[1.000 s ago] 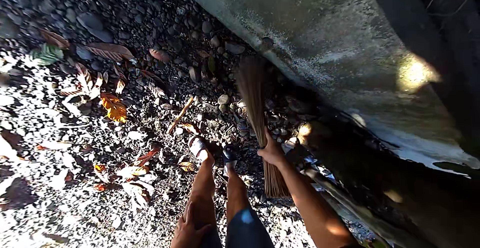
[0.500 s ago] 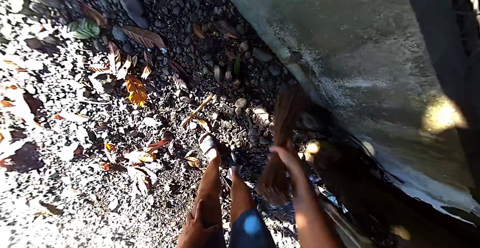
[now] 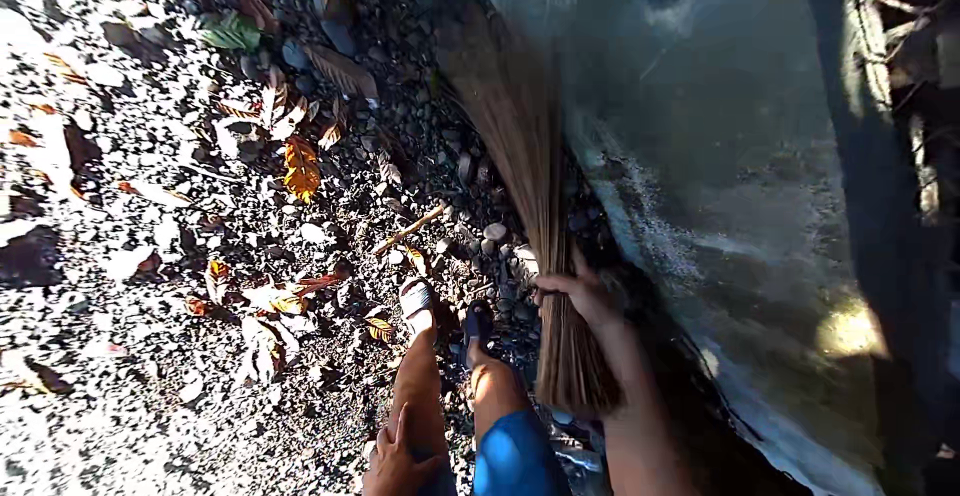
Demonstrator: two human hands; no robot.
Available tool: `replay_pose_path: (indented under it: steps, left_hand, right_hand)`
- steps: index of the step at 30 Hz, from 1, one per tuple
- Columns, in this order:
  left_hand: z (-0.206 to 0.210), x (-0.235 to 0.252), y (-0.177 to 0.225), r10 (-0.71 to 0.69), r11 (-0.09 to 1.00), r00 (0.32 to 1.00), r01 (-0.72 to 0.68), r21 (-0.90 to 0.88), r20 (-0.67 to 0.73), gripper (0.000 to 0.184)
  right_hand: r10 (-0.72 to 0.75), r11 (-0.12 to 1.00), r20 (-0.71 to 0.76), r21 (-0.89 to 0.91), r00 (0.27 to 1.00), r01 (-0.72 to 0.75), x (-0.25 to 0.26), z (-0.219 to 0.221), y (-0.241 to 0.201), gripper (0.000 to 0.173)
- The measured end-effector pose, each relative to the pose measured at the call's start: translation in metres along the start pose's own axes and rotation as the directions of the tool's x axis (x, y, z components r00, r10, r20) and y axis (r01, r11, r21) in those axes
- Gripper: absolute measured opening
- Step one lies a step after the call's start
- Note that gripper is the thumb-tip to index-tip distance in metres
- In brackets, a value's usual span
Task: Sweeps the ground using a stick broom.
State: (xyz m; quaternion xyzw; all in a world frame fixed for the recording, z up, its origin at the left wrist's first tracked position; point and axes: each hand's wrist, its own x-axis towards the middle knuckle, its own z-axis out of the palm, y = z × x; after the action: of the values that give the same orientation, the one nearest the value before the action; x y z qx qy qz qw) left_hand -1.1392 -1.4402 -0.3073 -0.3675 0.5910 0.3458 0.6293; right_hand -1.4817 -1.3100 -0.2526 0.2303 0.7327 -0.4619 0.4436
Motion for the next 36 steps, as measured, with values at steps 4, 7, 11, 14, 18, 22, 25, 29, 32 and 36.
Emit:
replay_pose_path:
  steps: [4, 7, 11, 14, 18, 22, 25, 29, 32, 36]
  left_hand:
    - [0.006, 0.004, 0.005, 0.023, 0.993, 0.997, -0.031, -0.112, -0.07, 0.12]
    - [0.006, 0.005, 0.018, 0.018, 0.977, 0.99, -0.048, -0.209, -0.143, 0.119]
    - [-0.008, -0.005, 0.052, -0.011, 0.935, 0.978, -0.064, -0.35, -0.207, 0.118]
    - [-0.011, -0.008, 0.092, -0.069, 0.888, 0.968, -0.052, -0.457, -0.243, 0.115]
    - [-0.008, -0.019, 0.147, -0.088, 0.88, 0.972, -0.027, -0.475, -0.218, 0.11]
    - [0.008, -0.023, 0.166, -0.111, 0.806, 0.968, -0.046, -0.59, -0.226, 0.105]
    - [0.035, -0.036, 0.165, -0.187, 0.678, 0.962, -0.021, -0.734, -0.2, 0.104]
    - [0.063, -0.049, 0.168, -0.293, 0.565, 0.881, -0.154, -0.811, -0.372, 0.089]
    - [0.084, -0.046, 0.179, -0.298, 0.481, 0.873, -0.211, -0.851, -0.385, 0.078]
    - [0.107, -0.032, 0.191, -0.224, 0.409, 0.943, -0.138, -0.902, -0.246, 0.074]
  right_hand:
    - [0.064, 0.981, -0.036, -0.178, 0.997, -0.069, 0.089, 0.045, -0.041, 0.079]
    - [-0.013, 0.972, 0.18, -0.228, 0.984, 0.055, 0.124, 0.073, -0.044, 0.1]
    - [-0.083, 0.941, 0.309, -0.29, 0.947, 0.177, 0.084, 0.019, -0.044, 0.106]
    - [-0.05, 0.935, 0.216, -0.333, 0.975, 0.122, 0.059, -0.03, -0.057, 0.108]
    - [0.115, 0.94, 0.115, -0.335, 0.987, -0.071, 0.075, -0.03, -0.087, 0.086]
    - [0.152, 0.971, 0.401, -0.229, 0.903, -0.062, 0.105, -0.015, -0.12, 0.037]
    - [0.08, 0.899, 0.481, -0.413, 0.873, 0.145, 0.091, -0.02, -0.11, 0.096]
    - [0.428, 0.66, 0.465, -0.747, 0.775, 0.084, 0.047, -0.034, -0.107, 0.109]
    - [0.746, 0.434, 0.364, -0.901, 0.558, 0.006, 0.034, -0.044, -0.097, 0.106]
    - [0.783, 0.12, 0.193, -0.98, 0.592, 0.161, 0.059, -0.034, -0.077, 0.101]
